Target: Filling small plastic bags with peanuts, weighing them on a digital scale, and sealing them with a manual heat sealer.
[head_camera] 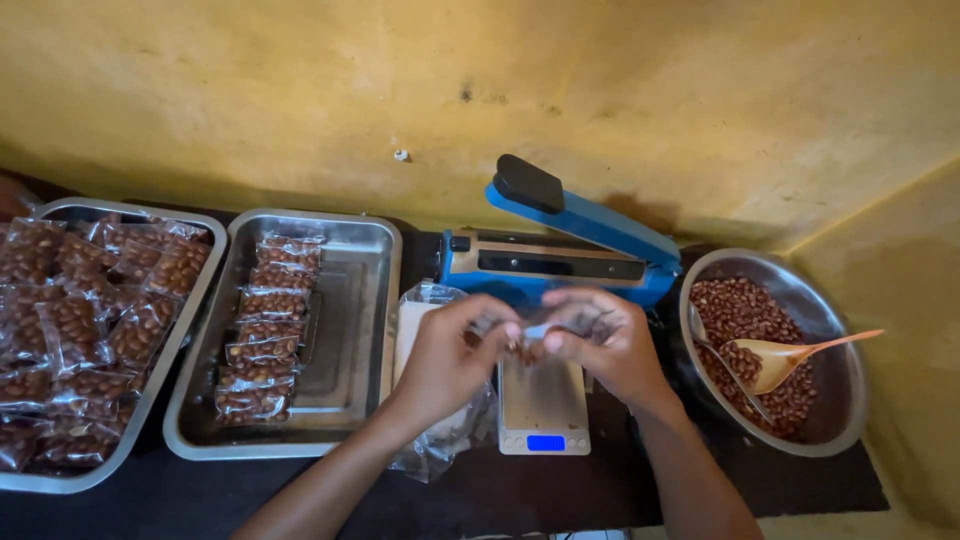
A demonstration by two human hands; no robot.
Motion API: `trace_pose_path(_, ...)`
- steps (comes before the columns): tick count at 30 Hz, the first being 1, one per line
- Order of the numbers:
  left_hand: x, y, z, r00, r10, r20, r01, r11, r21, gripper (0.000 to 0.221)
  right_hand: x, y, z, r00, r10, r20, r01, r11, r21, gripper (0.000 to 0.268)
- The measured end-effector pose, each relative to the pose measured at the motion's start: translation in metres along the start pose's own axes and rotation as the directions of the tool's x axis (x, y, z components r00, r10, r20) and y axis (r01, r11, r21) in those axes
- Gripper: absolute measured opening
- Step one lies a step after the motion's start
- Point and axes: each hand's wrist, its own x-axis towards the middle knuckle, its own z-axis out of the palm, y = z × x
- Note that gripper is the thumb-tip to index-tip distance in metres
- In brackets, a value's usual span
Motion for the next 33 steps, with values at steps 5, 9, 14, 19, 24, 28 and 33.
trace_pose_path(5, 0.002, -0.006, -0.004, 0.995, -0.061, -0.082, 0.052, 0.992, -0.118, 0.005, 0.004, -0.002, 0.027, 0.982, -0.181, -0.048, 0.179, 0.983, -0.043, 0.027)
trace_pose_path(9, 0.002, 0.0, -0.004, 0.991, 0.027, -0.13, -0.03, 0.999, -0.024, 0.005, 0.004, 0.001, 0.032, 0.929, -0.342, -0.145, 0.318, 0.934, -0.164, 0.01)
trace_pose_path(14, 0.0, 0.008, 0.002, 0.991, 0.071, -0.114, -0.065, 0.997, 0.049, 0.005, 0.001, -0.003, 0.039, 0.894, -0.406, -0.19, 0.361, 0.904, -0.229, 0.006)
trace_pose_path(19, 0.001, 0.002, 0.0, 0.991, 0.084, -0.108, -0.077, 0.995, 0.068, 0.004, 0.001, 0.002, 0.036, 0.877, -0.447, -0.176, 0.38, 0.87, -0.316, 0.005)
trace_pose_path(24, -0.003, 0.015, 0.002, 0.984, 0.139, -0.107, -0.138, 0.99, 0.017, 0.009, -0.002, -0.002, 0.037, 0.844, -0.477, -0.243, 0.409, 0.867, -0.283, 0.006)
trace_pose_path(28, -0.002, 0.018, 0.002, 0.984, 0.148, -0.095, -0.148, 0.989, 0.009, 0.009, -0.008, -0.006, 0.045, 0.85, -0.467, -0.244, 0.391, 0.869, -0.303, 0.005)
trace_pose_path(33, -0.001, 0.007, 0.003, 0.986, 0.123, -0.116, -0.124, 0.992, -0.001, 0.002, -0.008, -0.005, 0.052, 0.882, -0.429, -0.195, 0.426, 0.903, -0.058, 0.011)
